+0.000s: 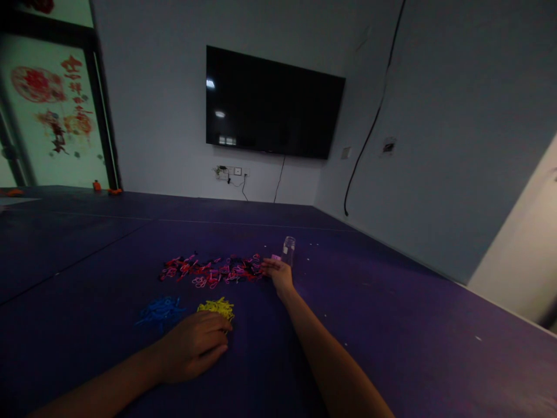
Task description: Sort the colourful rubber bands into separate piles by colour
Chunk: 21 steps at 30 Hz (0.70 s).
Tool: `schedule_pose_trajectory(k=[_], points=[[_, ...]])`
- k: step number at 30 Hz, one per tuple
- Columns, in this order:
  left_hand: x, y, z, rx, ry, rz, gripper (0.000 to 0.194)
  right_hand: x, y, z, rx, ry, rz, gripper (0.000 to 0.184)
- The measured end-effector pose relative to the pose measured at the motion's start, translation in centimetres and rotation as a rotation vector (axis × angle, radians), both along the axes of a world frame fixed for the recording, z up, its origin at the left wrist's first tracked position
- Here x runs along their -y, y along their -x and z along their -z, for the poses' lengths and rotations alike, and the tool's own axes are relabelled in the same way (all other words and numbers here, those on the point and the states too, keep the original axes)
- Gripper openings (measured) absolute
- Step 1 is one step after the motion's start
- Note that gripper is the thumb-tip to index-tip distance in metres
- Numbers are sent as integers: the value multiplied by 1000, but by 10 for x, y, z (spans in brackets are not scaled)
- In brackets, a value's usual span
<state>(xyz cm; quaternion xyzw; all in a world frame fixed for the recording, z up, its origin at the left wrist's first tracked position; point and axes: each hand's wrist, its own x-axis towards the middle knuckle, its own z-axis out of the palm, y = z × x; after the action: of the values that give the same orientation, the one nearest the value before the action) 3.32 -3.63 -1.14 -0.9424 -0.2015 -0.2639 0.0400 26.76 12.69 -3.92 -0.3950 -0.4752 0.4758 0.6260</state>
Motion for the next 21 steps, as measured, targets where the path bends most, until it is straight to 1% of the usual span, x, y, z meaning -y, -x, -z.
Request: schedule_pose_trajectory(k=[7, 12, 21], points=[[0, 0, 1, 2, 15, 3, 17, -3, -1, 3, 45, -9, 20, 22], [0, -1, 0, -5, 25, 0, 15, -1, 0, 2, 40, 7, 40, 23], [2, -1, -2, -9, 16, -4, 17, 4, 4, -2, -3, 13, -10, 20]])
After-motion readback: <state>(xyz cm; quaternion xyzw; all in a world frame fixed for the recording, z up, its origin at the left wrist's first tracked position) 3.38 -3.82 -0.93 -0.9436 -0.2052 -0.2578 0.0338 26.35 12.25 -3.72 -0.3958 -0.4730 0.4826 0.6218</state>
